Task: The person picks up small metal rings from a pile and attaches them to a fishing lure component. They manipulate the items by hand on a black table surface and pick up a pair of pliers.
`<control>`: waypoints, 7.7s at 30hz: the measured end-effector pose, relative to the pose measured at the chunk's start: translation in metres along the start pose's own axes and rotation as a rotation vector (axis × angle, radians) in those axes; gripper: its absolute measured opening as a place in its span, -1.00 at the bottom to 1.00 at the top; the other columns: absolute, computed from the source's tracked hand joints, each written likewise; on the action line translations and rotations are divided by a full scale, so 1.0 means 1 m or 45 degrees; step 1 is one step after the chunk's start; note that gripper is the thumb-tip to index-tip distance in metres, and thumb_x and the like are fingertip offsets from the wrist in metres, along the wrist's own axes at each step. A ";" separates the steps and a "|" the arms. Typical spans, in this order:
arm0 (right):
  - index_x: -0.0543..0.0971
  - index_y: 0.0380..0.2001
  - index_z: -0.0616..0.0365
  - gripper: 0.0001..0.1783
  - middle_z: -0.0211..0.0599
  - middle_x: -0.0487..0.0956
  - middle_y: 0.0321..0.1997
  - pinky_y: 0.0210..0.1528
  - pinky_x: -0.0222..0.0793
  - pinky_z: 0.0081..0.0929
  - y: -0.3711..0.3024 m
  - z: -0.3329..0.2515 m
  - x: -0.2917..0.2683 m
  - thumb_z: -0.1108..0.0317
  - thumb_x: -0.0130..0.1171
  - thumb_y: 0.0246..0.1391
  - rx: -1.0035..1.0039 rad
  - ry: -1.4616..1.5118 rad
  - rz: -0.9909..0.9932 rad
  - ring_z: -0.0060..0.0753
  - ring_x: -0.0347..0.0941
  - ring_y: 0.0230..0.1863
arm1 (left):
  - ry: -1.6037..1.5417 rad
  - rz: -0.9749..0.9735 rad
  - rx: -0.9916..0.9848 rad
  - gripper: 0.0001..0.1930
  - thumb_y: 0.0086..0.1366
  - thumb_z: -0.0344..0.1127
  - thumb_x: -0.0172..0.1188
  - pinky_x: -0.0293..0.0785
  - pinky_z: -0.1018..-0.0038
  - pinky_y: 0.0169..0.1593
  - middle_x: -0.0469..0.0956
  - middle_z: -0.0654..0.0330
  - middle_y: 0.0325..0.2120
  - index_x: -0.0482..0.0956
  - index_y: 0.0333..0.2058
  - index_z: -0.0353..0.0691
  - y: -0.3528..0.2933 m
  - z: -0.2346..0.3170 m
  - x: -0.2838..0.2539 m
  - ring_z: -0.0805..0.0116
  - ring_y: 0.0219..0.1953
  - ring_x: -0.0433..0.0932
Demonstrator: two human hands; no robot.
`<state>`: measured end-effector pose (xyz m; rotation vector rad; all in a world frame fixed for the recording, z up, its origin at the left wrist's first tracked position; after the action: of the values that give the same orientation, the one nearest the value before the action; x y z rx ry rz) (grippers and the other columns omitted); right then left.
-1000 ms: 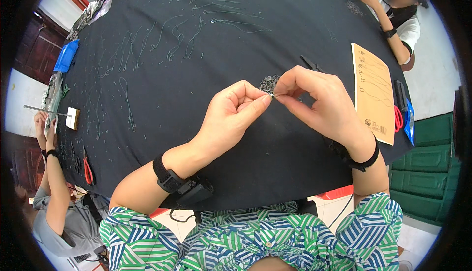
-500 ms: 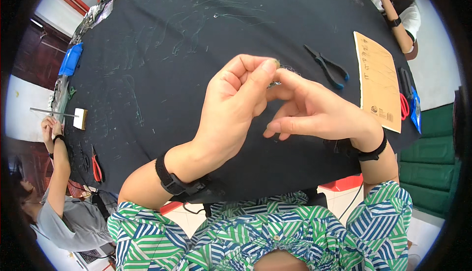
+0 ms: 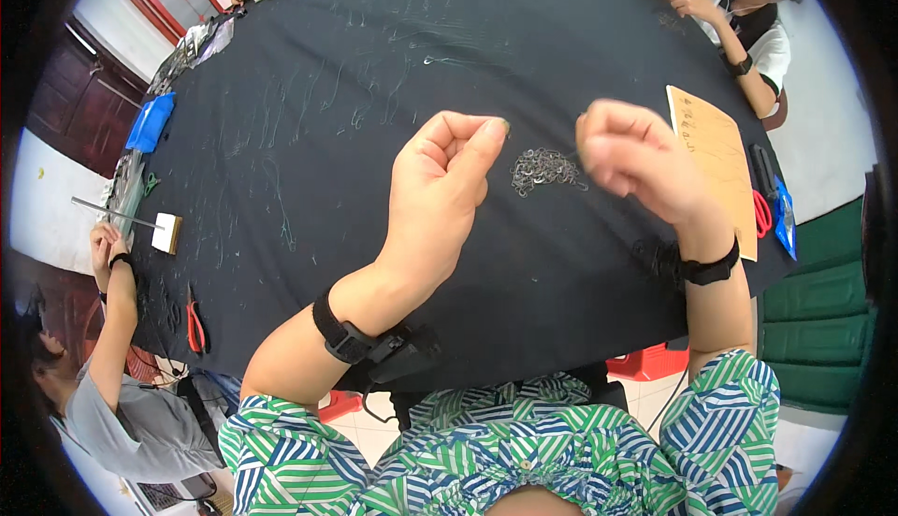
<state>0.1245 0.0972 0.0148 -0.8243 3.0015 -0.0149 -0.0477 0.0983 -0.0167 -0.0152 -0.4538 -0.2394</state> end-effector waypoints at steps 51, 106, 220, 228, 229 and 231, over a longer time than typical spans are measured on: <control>0.55 -0.31 0.28 -0.82 -0.49 0.52 -0.48 -0.37 0.31 -0.63 0.009 0.003 0.013 0.35 0.19 0.22 -0.164 -0.508 0.124 -0.72 0.38 -0.42 | 0.328 -0.246 -0.149 -0.91 0.39 -0.40 0.16 0.46 0.64 -0.15 0.65 0.24 -0.34 0.59 -0.20 -0.26 -0.007 -0.035 0.001 0.59 -0.28 0.57; 0.52 -0.37 0.24 -0.86 -0.47 0.46 -0.61 -0.50 0.20 -0.63 0.007 0.000 0.013 0.37 0.19 0.18 -0.179 -0.678 0.068 -0.71 0.31 -0.56 | 0.230 -0.243 -0.134 -0.86 0.39 -0.37 0.18 0.47 0.67 -0.17 0.68 0.17 -0.29 0.61 -0.15 -0.28 -0.008 -0.037 0.003 0.56 -0.26 0.61; 0.58 -0.41 0.20 -0.92 -0.39 0.55 -0.45 -0.48 0.33 -0.59 0.002 -0.005 0.021 0.53 0.27 -0.03 -0.414 -0.887 0.029 -0.52 0.45 -0.48 | 1.156 -0.376 0.350 -0.88 0.26 -0.47 0.23 0.18 0.56 -0.52 0.34 0.33 -0.65 0.45 -0.41 -0.29 -0.007 -0.001 0.021 0.61 -0.61 0.22; 0.57 -0.32 0.26 -0.85 -0.46 0.55 -0.46 -0.37 0.32 -0.63 0.007 0.016 0.012 0.38 0.21 0.19 -0.100 -0.489 -0.053 -0.67 0.39 -0.44 | 1.062 -0.379 0.132 -0.87 0.29 -0.45 0.20 0.16 0.60 -0.51 0.24 0.40 -0.68 0.42 -0.39 -0.30 -0.005 -0.010 0.013 0.67 -0.61 0.19; 0.56 -0.30 0.26 -0.84 -0.48 0.54 -0.46 -0.36 0.32 -0.63 0.007 0.018 0.011 0.36 0.21 0.21 -0.076 -0.445 -0.060 -0.68 0.39 -0.43 | 0.965 -0.386 0.071 -0.88 0.33 -0.44 0.18 0.13 0.66 -0.49 0.26 0.46 -0.63 0.42 -0.37 -0.27 -0.006 -0.012 0.013 0.72 -0.58 0.16; 0.56 -0.29 0.26 -0.83 -0.50 0.53 -0.46 -0.36 0.32 -0.63 0.007 0.019 0.011 0.35 0.20 0.23 -0.052 -0.402 -0.066 -0.70 0.38 -0.42 | 0.867 -0.393 0.011 -0.88 0.37 -0.42 0.16 0.10 0.72 -0.47 0.28 0.52 -0.58 0.43 -0.36 -0.24 -0.006 -0.014 0.012 0.76 -0.55 0.13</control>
<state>0.1119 0.0977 -0.0041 -0.8208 2.6930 0.1607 -0.0327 0.0887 -0.0243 0.1425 0.2251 -0.5224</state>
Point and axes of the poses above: each hand's wrist, its own y-axis towards the middle knuckle, its own x-axis out of the palm, z = x × y, the point moved 8 cm from there along y, towards the middle knuckle
